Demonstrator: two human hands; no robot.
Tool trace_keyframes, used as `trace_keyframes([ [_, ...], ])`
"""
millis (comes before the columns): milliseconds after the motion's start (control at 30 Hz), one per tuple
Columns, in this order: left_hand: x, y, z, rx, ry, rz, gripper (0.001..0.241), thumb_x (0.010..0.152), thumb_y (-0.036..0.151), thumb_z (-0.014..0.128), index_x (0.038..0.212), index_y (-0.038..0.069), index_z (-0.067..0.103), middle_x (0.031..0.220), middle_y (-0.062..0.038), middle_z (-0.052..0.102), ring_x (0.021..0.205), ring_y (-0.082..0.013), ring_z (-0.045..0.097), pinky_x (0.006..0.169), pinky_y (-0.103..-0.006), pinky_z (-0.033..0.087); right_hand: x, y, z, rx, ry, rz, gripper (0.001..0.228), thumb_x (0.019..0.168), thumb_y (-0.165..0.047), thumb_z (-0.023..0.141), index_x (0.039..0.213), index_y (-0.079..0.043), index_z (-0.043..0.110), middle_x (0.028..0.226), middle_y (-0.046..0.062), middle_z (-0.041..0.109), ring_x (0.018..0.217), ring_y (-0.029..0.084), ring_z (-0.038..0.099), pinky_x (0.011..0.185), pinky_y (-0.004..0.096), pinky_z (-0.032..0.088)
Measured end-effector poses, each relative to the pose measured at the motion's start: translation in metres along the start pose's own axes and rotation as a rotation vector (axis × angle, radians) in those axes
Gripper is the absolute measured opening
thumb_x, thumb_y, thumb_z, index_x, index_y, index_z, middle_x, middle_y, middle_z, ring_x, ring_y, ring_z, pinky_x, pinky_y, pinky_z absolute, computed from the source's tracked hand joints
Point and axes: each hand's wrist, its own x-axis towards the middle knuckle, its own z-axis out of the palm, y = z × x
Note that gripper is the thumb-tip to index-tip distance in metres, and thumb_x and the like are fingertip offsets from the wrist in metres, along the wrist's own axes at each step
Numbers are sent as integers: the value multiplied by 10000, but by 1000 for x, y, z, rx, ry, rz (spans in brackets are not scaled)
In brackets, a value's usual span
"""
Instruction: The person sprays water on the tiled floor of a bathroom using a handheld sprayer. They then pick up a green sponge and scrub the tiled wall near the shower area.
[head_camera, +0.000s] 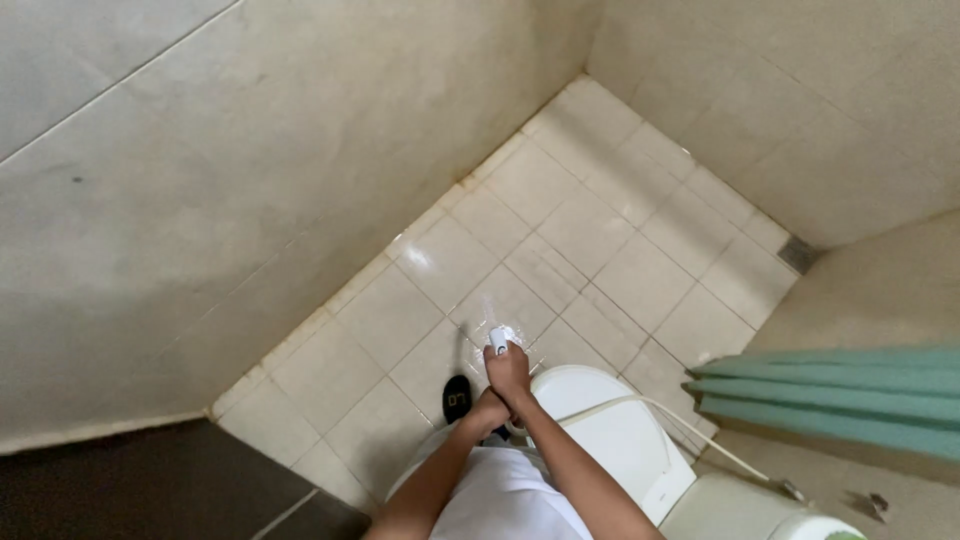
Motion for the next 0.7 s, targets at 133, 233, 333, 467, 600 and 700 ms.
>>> trace_keyframes([
  [133, -15, -6, -15, -117, 82, 101, 129, 967, 105, 598, 863, 38, 635, 698, -41, 619, 615, -150, 554, 546, -337, 443, -3, -7, 24, -10, -140, -97, 339, 894, -299, 625, 871, 36, 674, 831, 284, 695, 817, 470, 670, 752, 522, 521],
  [233, -26, -12, -22, -214, 127, 146, 87, 944, 90, 594, 877, 64, 642, 703, -37, 619, 611, -156, 559, 548, -337, 439, -12, -20, 35, 2, -214, -93, 334, 884, -297, 637, 875, 35, 667, 813, 275, 692, 794, 452, 682, 743, 501, 535],
  [333, -30, -24, -28, -285, 170, 89, 68, 935, 86, 631, 873, 60, 633, 700, -51, 624, 612, -168, 582, 551, -343, 457, -25, -31, 41, 58, -309, -42, 321, 868, -288, 638, 870, 32, 669, 760, 282, 682, 725, 442, 687, 715, 504, 536],
  [467, -39, -29, -39, -334, 171, 110, 121, 969, 120, 606, 866, 56, 618, 679, -42, 585, 594, -167, 556, 537, -342, 438, -34, -45, 52, 1, -328, -66, 333, 868, -304, 664, 857, 28, 679, 784, 271, 690, 744, 434, 686, 717, 499, 537],
  [600, -62, -24, -47, -380, 159, 57, 135, 983, 111, 573, 864, 59, 608, 676, -41, 578, 602, -165, 537, 553, -349, 433, -43, -47, 65, -62, -364, -40, 363, 862, -324, 661, 845, 37, 688, 791, 273, 696, 763, 441, 689, 727, 502, 534],
  [700, -65, -27, -53, -333, 153, 6, 152, 995, 111, 571, 866, 33, 595, 689, -54, 583, 607, -174, 531, 557, -352, 433, -46, -43, 75, -69, -337, -46, 361, 854, -319, 659, 864, 40, 688, 819, 290, 696, 791, 456, 696, 741, 506, 549],
])
